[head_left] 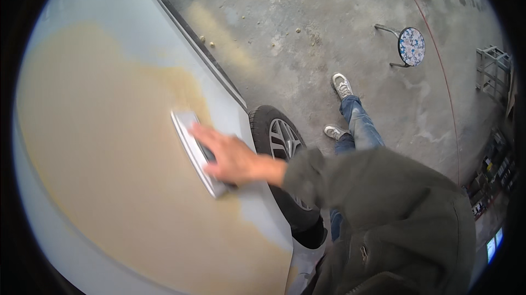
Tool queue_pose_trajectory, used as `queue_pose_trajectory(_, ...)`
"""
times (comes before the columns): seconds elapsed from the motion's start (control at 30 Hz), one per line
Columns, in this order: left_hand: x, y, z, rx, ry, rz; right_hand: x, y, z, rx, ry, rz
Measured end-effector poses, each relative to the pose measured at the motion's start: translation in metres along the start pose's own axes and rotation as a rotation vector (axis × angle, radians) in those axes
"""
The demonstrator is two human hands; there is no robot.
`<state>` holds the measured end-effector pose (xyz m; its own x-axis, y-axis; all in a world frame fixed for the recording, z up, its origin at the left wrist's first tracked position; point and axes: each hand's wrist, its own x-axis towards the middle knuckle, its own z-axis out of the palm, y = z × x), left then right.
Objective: The person sands the side panel of a white car using a hand sanding block. They move the block in consistent strokes across the surface, occasionally pausing to feel the panel with their hand.
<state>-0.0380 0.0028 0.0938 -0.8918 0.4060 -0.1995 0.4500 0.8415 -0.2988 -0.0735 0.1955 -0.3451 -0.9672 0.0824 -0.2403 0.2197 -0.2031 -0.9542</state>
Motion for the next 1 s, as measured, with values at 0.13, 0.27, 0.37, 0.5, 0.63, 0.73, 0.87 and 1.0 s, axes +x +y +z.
queue_pose_trajectory(0.13,0.002,-0.004,-0.002,0.045,0.003,0.03,0.04,0.006,-0.023,0.014,-0.015,0.081)
queue_pose_trajectory(0.27,0.014,-0.004,0.0,-0.007,0.017,0.05,0.088,0.028,-0.043,-0.026,0.067,0.098)
queue_pose_trajectory(0.37,0.002,-0.003,-0.001,0.023,-0.003,0.014,0.003,0.005,0.001,-0.047,0.006,0.004)
queue_pose_trajectory(0.5,0.002,-0.003,-0.003,0.022,0.002,0.035,0.02,0.0,-0.017,-0.026,-0.049,0.051)
queue_pose_trajectory(0.63,0.02,-0.009,0.001,0.044,0.017,0.104,0.081,0.015,-0.05,0.045,0.016,0.116)
queue_pose_trajectory(0.73,0.007,0.0,-0.004,0.02,0.0,0.053,0.024,0.019,-0.011,-0.016,0.047,-0.05)
queue_pose_trajectory(0.87,0.007,0.004,-0.005,-0.003,0.005,0.041,0.027,0.008,-0.013,-0.02,0.013,-0.006)
queue_pose_trajectory(1.0,0.019,-0.004,0.0,-0.021,0.022,0.085,0.094,0.029,-0.04,0.004,0.139,0.009)
